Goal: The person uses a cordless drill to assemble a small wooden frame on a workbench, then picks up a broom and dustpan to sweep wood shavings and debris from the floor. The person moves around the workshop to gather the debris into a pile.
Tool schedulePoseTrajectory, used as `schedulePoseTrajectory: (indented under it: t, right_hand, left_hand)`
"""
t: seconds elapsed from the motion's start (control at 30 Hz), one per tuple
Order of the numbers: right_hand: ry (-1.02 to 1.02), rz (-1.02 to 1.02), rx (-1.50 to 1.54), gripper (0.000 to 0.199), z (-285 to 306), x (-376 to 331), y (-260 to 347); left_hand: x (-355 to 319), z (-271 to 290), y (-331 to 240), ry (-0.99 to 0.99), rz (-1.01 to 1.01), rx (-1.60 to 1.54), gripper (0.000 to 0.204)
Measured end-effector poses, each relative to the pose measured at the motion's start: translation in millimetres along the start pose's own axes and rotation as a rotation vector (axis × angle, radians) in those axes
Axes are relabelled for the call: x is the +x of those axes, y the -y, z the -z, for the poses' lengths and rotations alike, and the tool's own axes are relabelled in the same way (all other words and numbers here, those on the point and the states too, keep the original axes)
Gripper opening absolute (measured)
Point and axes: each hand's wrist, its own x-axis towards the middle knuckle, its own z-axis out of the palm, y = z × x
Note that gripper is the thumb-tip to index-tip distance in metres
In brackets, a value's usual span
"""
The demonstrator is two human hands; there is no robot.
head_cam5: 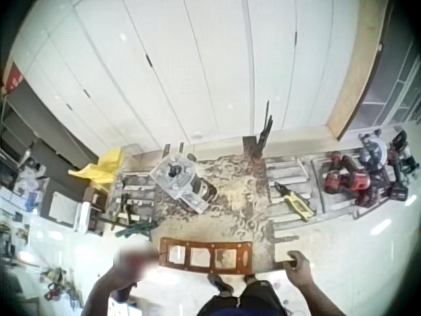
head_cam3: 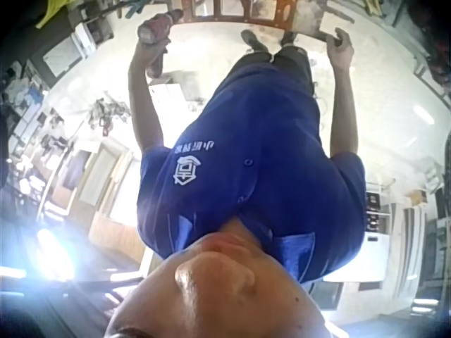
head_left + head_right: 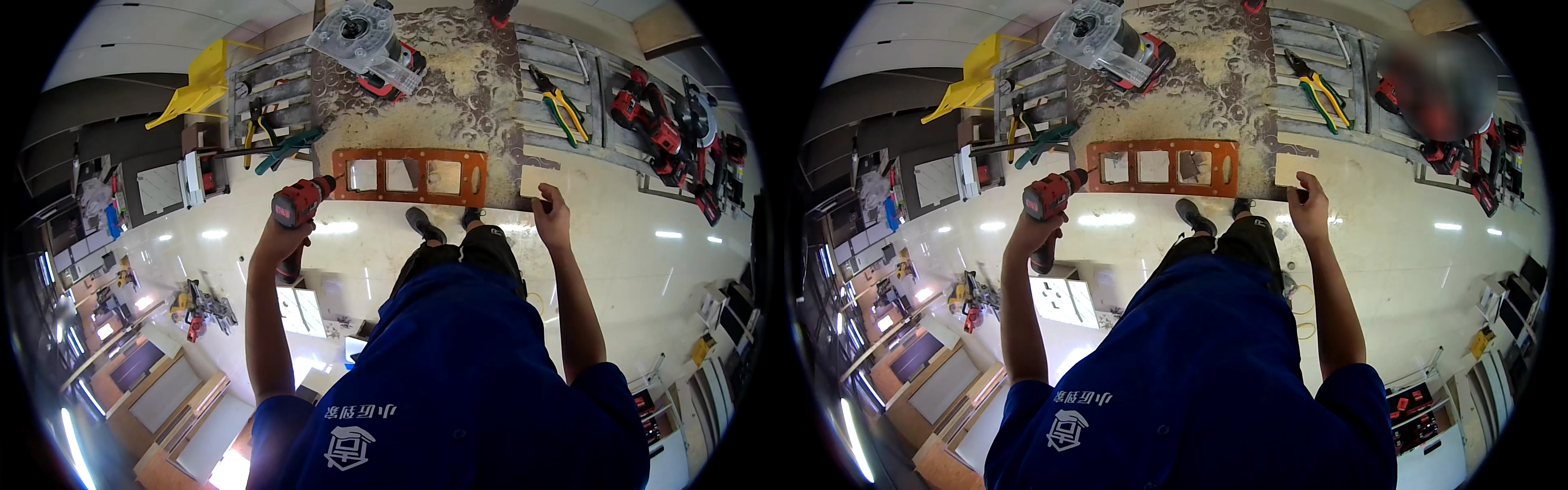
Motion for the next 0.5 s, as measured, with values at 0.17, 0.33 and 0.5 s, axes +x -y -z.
schedulePoseTrajectory:
  t: [0.17, 0.33, 0.5]
  right_hand:
    - [-0.056, -0.179, 0.335, 0.033, -11.3, 10.6, -30.9]
    - [-0.045, -0.534, 0.902, 0.038, -7.2, 17.6, -15.4]
    - [-0.088, -0.430, 0.816, 0.035, -16.3, 20.1, -24.5]
  left_hand:
    - [15.5, 17.0, -24.3, 0.096, -0.016, 0.286, 0.036]
    - [18.9, 22.0, -36.4, 0.118, 0.050, 0.328, 0.032]
    - [29.7, 28.7, -34.0, 0.224, 0.105, 0.254, 0.042]
